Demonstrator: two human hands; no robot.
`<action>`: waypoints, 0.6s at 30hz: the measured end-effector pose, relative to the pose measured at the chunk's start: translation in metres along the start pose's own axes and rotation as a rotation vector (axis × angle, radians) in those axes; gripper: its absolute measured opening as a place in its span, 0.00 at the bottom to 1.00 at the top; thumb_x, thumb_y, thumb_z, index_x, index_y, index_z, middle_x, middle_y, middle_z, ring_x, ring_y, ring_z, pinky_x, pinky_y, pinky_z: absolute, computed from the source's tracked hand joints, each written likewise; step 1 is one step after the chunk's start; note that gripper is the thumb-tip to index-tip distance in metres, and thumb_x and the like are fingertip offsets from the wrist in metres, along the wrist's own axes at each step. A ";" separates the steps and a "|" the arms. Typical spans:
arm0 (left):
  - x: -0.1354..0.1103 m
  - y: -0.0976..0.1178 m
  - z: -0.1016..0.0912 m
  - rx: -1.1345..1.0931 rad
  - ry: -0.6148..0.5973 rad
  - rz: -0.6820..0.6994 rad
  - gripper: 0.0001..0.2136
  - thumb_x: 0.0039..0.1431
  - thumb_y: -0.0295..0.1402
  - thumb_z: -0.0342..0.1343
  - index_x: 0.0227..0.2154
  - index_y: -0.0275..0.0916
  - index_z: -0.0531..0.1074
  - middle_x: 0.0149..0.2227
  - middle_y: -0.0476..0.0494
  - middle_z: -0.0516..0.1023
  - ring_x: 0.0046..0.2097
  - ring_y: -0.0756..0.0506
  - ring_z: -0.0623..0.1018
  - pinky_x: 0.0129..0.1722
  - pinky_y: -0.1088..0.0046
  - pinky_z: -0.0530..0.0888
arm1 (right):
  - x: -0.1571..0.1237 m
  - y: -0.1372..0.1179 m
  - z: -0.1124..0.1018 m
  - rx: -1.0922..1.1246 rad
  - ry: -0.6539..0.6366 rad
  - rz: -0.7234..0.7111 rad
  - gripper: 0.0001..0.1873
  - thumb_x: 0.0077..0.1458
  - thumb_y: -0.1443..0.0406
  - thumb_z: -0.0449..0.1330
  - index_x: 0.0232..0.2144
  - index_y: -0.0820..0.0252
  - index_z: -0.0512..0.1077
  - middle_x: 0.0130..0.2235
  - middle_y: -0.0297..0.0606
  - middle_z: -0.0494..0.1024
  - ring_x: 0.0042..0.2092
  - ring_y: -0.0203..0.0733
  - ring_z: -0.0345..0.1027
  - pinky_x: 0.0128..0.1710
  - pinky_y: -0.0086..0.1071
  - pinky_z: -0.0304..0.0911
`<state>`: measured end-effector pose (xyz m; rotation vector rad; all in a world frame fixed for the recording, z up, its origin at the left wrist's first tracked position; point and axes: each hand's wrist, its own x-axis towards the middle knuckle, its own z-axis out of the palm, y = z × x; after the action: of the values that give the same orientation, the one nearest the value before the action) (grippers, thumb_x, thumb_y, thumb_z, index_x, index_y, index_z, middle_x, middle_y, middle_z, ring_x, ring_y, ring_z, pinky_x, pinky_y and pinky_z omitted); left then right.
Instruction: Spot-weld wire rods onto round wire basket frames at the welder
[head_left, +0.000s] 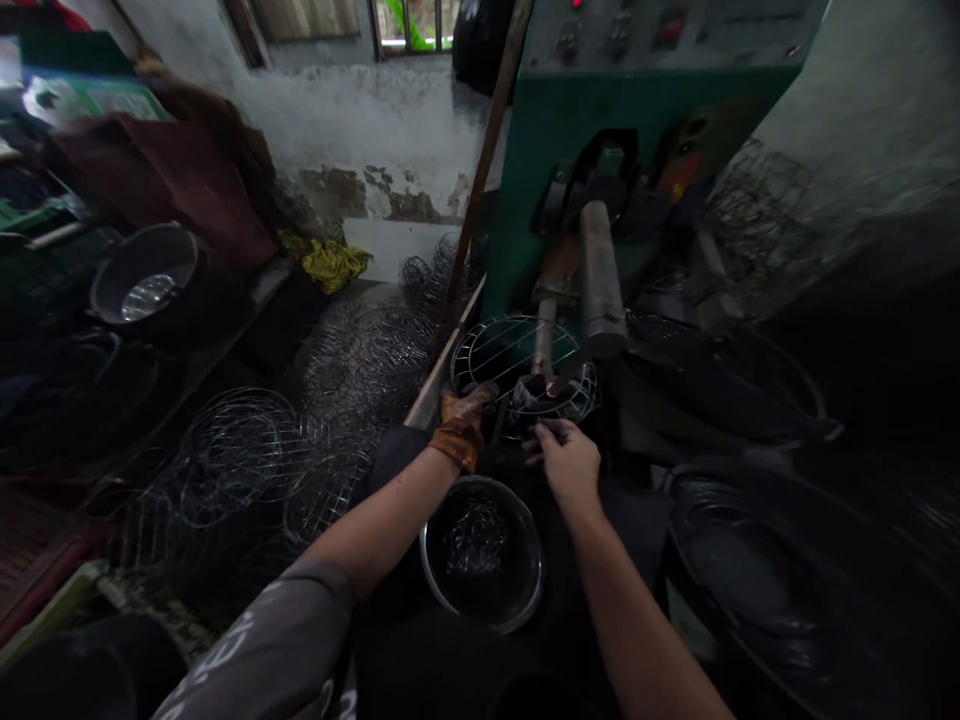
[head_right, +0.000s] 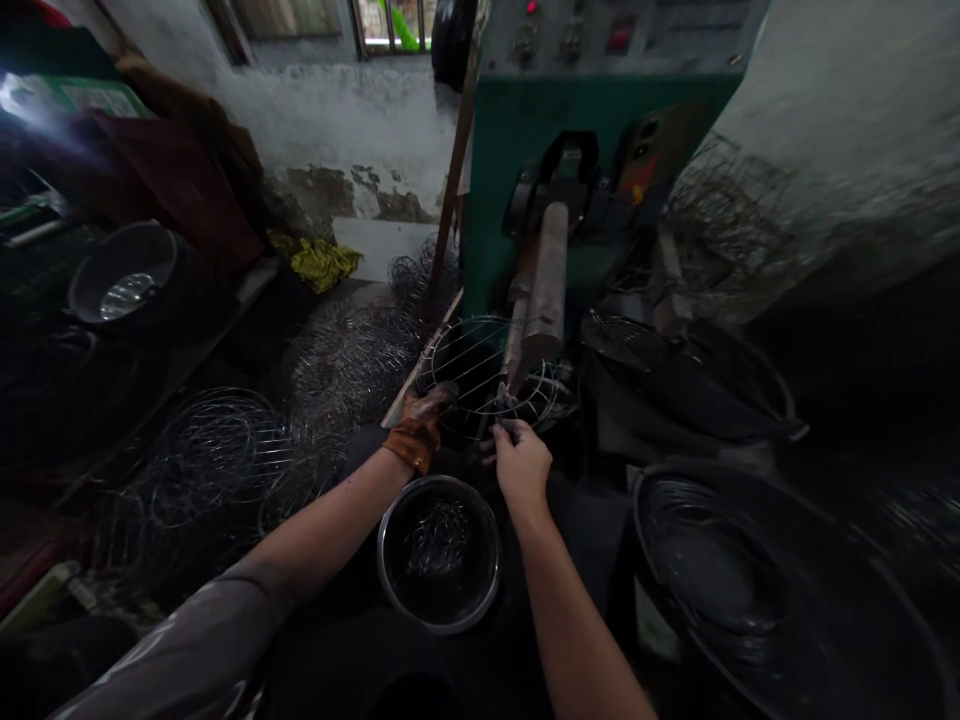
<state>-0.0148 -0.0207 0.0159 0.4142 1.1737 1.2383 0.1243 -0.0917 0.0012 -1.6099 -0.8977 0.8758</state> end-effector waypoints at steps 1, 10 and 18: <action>-0.001 0.000 0.001 0.006 0.006 -0.016 0.27 0.39 0.35 0.77 0.42 0.43 0.71 0.29 0.54 0.74 0.31 0.48 0.77 0.36 0.71 0.75 | 0.002 0.000 0.000 0.015 0.005 0.008 0.25 0.45 0.44 0.65 0.33 0.58 0.73 0.25 0.37 0.79 0.26 0.47 0.78 0.20 0.35 0.72; -0.003 0.004 0.011 -0.027 -0.013 -0.028 0.27 0.41 0.32 0.76 0.46 0.43 0.73 0.32 0.50 0.78 0.35 0.45 0.80 0.39 0.68 0.77 | 0.008 -0.007 0.002 0.204 0.062 0.010 0.21 0.40 0.50 0.70 0.30 0.55 0.69 0.22 0.31 0.77 0.23 0.45 0.76 0.22 0.37 0.75; 0.008 -0.010 0.014 -0.055 -0.011 -0.024 0.22 0.41 0.27 0.74 0.39 0.42 0.72 0.27 0.50 0.77 0.31 0.44 0.79 0.36 0.66 0.76 | 0.011 -0.009 -0.004 0.136 0.069 -0.016 0.22 0.42 0.48 0.71 0.29 0.54 0.67 0.20 0.31 0.76 0.21 0.44 0.74 0.23 0.38 0.75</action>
<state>0.0011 -0.0124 0.0102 0.3644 1.1294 1.2432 0.1319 -0.0821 0.0100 -1.5046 -0.7854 0.8468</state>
